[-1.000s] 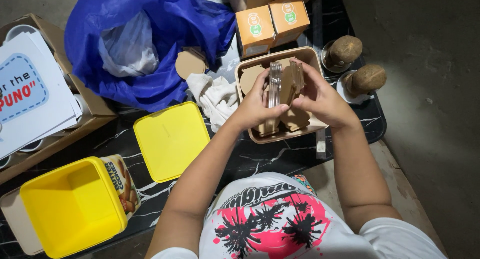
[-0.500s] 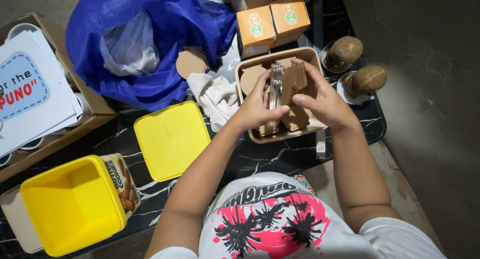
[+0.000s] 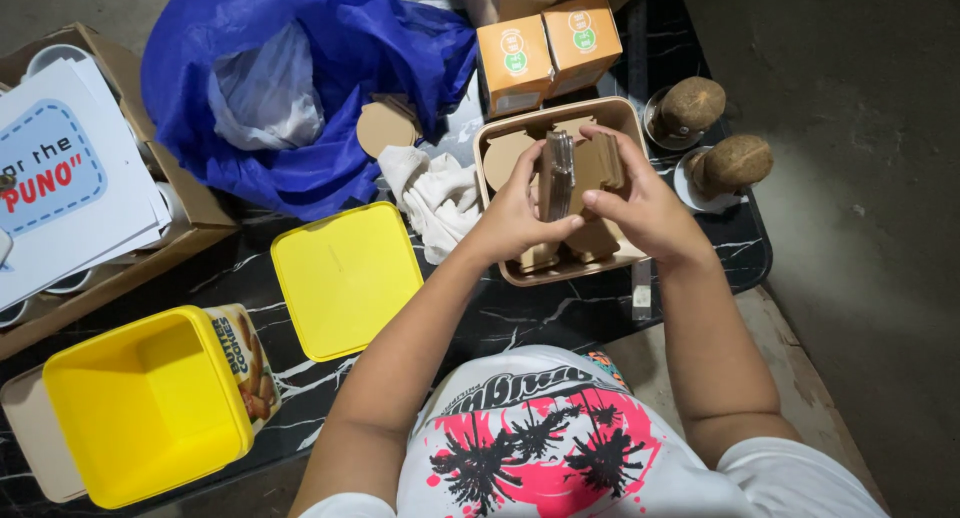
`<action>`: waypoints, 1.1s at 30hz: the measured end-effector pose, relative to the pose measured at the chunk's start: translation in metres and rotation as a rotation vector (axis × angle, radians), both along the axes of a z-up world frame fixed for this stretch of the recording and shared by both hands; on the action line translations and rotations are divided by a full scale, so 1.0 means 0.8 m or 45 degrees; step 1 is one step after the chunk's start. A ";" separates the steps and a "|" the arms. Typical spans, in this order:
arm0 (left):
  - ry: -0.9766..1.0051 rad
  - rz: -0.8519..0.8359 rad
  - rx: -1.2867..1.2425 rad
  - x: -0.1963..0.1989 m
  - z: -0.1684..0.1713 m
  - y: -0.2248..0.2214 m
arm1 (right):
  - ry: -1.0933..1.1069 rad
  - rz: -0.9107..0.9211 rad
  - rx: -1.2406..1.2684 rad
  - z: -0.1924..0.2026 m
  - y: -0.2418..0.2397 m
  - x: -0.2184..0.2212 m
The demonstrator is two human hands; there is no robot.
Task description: Wipe circular wooden or cardboard items with a cloth and organize them into a box.
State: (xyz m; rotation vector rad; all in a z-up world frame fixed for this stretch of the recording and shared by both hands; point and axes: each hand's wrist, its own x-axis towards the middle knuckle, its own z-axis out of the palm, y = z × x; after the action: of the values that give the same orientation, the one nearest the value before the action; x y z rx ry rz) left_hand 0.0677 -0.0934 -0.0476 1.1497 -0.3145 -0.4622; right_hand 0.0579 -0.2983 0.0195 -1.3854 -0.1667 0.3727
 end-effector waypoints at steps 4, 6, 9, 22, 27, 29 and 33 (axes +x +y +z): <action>-0.014 0.011 0.262 -0.002 0.024 0.001 | -0.027 -0.005 -0.063 0.009 0.007 -0.002; -0.082 0.044 0.353 -0.002 0.025 0.001 | 0.029 -0.002 0.004 0.014 0.010 -0.003; -0.154 0.017 0.304 -0.002 0.018 0.001 | 0.038 -0.003 -0.072 0.017 0.007 -0.003; -0.312 0.155 0.553 -0.005 0.003 -0.006 | 0.074 -0.341 0.172 -0.020 -0.002 -0.001; -0.601 0.387 0.727 -0.003 0.000 -0.033 | -0.336 -0.624 -0.381 -0.026 -0.010 0.001; -0.541 0.378 0.707 0.000 0.010 -0.039 | -0.488 -0.656 -0.598 -0.015 -0.018 0.000; -0.442 0.326 0.528 0.001 0.018 -0.053 | -0.757 -0.493 -1.272 0.018 -0.022 -0.007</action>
State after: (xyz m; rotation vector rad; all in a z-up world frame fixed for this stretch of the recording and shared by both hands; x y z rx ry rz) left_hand 0.0683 -0.1358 -0.0333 1.6564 -0.3749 -0.0979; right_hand 0.0523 -0.3157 0.0338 -2.4422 -0.2006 -0.3618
